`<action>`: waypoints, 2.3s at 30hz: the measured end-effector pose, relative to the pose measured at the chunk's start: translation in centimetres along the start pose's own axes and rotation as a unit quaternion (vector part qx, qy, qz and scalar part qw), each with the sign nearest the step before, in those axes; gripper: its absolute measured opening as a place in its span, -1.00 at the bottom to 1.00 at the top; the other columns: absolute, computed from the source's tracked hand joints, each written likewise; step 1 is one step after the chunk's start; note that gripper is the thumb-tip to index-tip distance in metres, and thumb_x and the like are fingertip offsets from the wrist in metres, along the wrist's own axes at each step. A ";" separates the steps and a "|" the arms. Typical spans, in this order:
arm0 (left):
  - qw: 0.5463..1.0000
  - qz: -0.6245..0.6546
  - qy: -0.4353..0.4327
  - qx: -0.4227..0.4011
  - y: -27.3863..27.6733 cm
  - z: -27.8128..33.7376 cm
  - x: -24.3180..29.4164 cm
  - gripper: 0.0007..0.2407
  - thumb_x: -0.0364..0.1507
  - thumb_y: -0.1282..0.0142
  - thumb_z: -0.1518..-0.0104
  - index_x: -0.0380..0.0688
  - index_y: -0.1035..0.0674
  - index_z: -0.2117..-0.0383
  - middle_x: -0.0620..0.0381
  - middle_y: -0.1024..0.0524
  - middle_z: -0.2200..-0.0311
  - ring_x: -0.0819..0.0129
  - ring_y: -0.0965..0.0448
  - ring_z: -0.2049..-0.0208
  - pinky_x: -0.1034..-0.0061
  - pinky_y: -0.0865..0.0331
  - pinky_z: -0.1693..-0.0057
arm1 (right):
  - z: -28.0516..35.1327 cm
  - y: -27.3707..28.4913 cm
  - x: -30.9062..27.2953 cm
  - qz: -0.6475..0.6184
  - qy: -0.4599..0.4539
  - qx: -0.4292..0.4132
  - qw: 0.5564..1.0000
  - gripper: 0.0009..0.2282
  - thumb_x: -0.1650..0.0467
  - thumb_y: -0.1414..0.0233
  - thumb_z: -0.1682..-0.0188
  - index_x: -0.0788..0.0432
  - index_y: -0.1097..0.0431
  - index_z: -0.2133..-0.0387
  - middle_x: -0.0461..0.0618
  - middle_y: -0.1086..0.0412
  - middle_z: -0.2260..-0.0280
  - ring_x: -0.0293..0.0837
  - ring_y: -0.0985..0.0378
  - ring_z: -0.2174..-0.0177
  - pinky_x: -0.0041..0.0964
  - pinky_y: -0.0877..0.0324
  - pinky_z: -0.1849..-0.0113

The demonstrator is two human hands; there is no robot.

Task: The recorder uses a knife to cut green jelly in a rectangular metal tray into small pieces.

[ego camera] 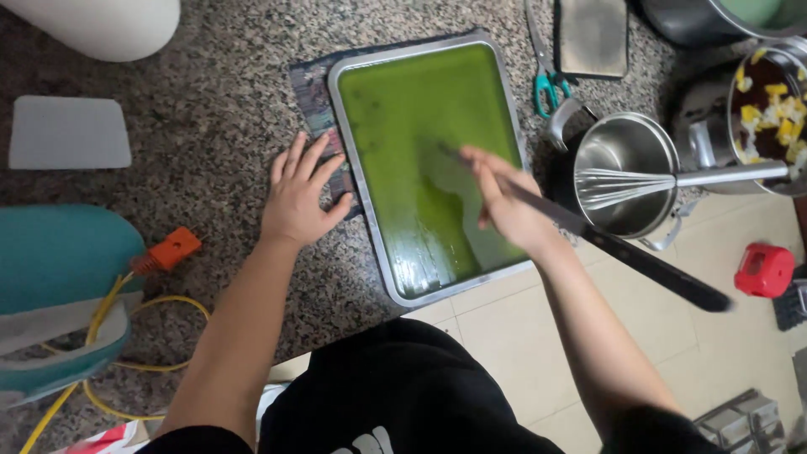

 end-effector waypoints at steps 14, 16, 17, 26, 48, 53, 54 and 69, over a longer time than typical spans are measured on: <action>1.000 0.002 -0.007 0.014 0.3 0.1 0.0 -0.55 -0.18 -0.20 -0.11 -0.02 -0.55 -0.14 0.07 -0.20 -0.39 -0.02 -0.01 -0.46 0.01 0.04 -0.45 | -16.9 -4.2 0.4 -0.032 0.062 0.047 0.996 -0.63 0.33 0.21 -0.21 0.26 -0.29 -0.19 0.17 -0.54 0.03 -0.21 -0.51 0.74 -0.33 -0.50 0.60; 1.000 0.003 -0.006 0.014 0.1 0.1 -0.1 -0.55 -0.18 -0.20 -0.11 -0.01 -0.56 -0.14 0.08 -0.20 -0.39 -0.02 -0.01 -0.46 0.01 0.04 -0.46 | -16.8 -4.5 0.6 -0.020 0.054 0.042 0.997 -0.64 0.33 0.21 -0.20 0.26 -0.29 -0.18 0.17 -0.56 0.05 -0.20 -0.52 0.74 -0.33 -0.50 0.60; 1.000 -0.003 -0.009 0.010 -0.1 0.0 -0.2 -0.54 -0.18 -0.20 -0.10 -0.01 -0.56 -0.14 0.05 -0.20 -0.39 -0.04 -0.01 -0.45 -0.01 0.05 -0.44 | -16.4 -4.6 0.6 -0.015 0.051 0.037 0.998 -0.64 0.33 0.21 -0.20 0.26 -0.29 -0.17 0.16 -0.55 0.05 -0.20 -0.51 0.75 -0.33 -0.50 0.60; 1.000 0.000 -0.011 0.007 0.2 0.1 0.1 -0.53 -0.18 -0.24 -0.10 -0.02 -0.55 -0.15 0.04 -0.20 -0.39 -0.05 -0.01 -0.46 -0.03 0.04 -0.44 | -8.0 -4.3 2.1 0.016 0.001 -0.009 1.000 -0.67 0.35 0.17 -0.22 0.23 -0.39 -0.14 0.32 -0.50 0.38 -0.23 -0.46 0.74 -0.33 -0.42 0.62; 0.999 -0.015 0.003 -0.030 -0.7 0.1 -0.2 -0.55 -0.18 -0.18 -0.20 0.04 -0.53 -0.23 0.03 -0.13 -0.44 -0.08 0.04 -0.47 -0.07 0.10 -0.46 | 6.4 -3.2 2.4 0.057 -0.079 0.017 0.995 -0.65 0.29 0.16 -0.17 -0.01 -0.35 -0.18 0.01 -0.36 0.73 -0.21 -0.53 0.72 -0.27 -0.45 0.57; 0.999 -0.017 0.001 -0.030 -0.9 0.4 -0.5 -0.55 -0.17 -0.17 -0.22 0.05 -0.52 -0.25 0.06 -0.11 -0.47 -0.05 0.06 -0.49 -0.06 0.12 -0.49 | 3.0 -3.9 2.1 0.079 -0.024 0.041 0.996 -0.65 0.30 0.16 -0.18 0.04 -0.34 -0.19 -0.01 -0.39 0.70 -0.19 -0.53 0.72 -0.25 -0.45 0.56; 0.999 -0.020 0.001 -0.029 -1.0 0.3 -0.5 -0.55 -0.18 -0.17 -0.22 0.06 -0.52 -0.24 0.06 -0.11 -0.46 -0.04 0.06 -0.49 -0.06 0.12 -0.48 | 2.9 -4.1 2.0 0.094 -0.013 0.036 0.995 -0.66 0.31 0.17 -0.19 0.07 -0.35 -0.19 0.00 -0.39 0.69 -0.18 -0.54 0.72 -0.24 -0.46 0.56; 1.000 -0.016 -0.024 0.009 0.1 0.2 0.4 -0.54 -0.21 -0.23 -0.16 -0.02 -0.54 -0.20 0.01 -0.20 -0.42 -0.09 -0.02 -0.47 -0.06 0.04 -0.46 | 11.3 -2.8 4.1 0.189 -0.109 -0.113 0.969 -0.68 0.29 0.11 -0.14 0.05 -0.45 -0.09 0.09 -0.58 0.49 -0.16 -0.54 0.67 -0.26 -0.47 0.49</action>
Point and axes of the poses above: each hand's wrist, its own z-axis away from the middle knuckle, its own y-axis out of the back of the hand, x = y × z, the point moved 9 cm from there along -z, towards the middle knuckle
